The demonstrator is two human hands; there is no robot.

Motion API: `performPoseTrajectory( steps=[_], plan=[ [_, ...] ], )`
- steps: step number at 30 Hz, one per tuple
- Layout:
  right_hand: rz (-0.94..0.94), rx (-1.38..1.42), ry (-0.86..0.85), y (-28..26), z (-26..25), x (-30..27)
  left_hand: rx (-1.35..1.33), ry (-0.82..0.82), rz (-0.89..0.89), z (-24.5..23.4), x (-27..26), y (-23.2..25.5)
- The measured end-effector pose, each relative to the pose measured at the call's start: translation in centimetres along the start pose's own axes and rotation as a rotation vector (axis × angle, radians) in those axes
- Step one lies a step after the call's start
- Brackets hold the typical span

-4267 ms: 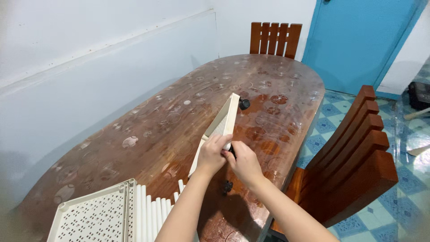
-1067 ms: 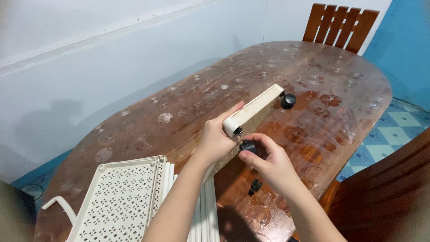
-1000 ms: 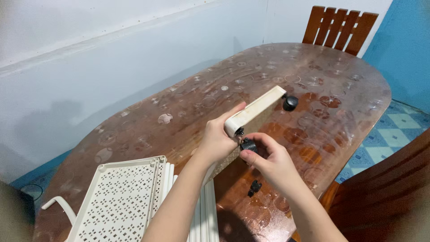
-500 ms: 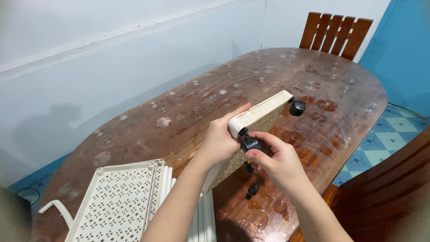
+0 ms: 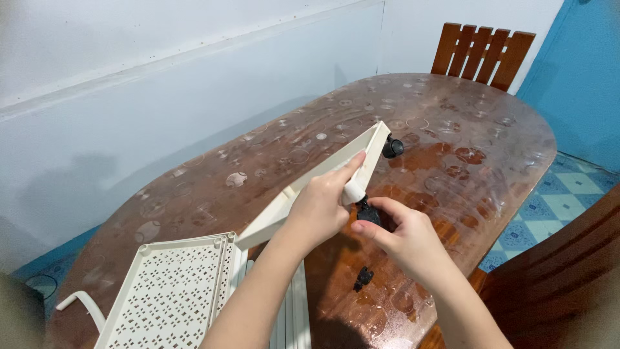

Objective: The person disassembles a white plastic shelving unit on a wooden table. They remove the handles, pull out the perforated shelves, detach the vertical and horizontal support rods, and finally remove the black caster wheels from the base tray.

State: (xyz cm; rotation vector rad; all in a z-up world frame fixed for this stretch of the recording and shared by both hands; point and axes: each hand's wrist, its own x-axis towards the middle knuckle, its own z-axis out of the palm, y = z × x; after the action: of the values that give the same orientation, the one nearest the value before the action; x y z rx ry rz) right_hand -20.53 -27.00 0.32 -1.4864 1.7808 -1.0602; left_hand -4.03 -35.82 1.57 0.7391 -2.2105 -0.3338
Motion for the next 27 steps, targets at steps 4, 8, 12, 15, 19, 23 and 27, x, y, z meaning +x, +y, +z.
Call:
performPoseTrajectory(
  steps=[4,8,12,15,19,23,27],
  plan=[
    [-0.138,0.377,-0.159,2.3,0.4,1.1,0.102,-0.049,-0.018,0.0,-0.2,0.0],
    [0.014,0.742,-0.335,3.3,0.4,1.5,0.132,-0.017,0.079,-0.1,-0.3,-0.1],
    [0.133,0.993,-0.388,2.6,0.9,0.8,0.135,-0.022,0.141,-0.2,-0.5,-0.1],
    [0.155,1.091,-0.406,2.3,1.2,0.5,0.123,-0.042,0.157,-0.2,-0.6,-0.2],
    [0.117,1.173,-0.416,3.1,1.7,1.0,0.11,-0.031,0.168,0.1,-0.7,-0.4],
    [0.062,1.006,-0.414,4.1,1.9,1.6,0.172,-0.088,0.196,0.0,-0.8,-1.0],
    [-0.03,0.659,-0.287,3.8,2.8,2.0,0.231,-0.159,0.18,0.2,-0.8,-1.6]
  ],
)
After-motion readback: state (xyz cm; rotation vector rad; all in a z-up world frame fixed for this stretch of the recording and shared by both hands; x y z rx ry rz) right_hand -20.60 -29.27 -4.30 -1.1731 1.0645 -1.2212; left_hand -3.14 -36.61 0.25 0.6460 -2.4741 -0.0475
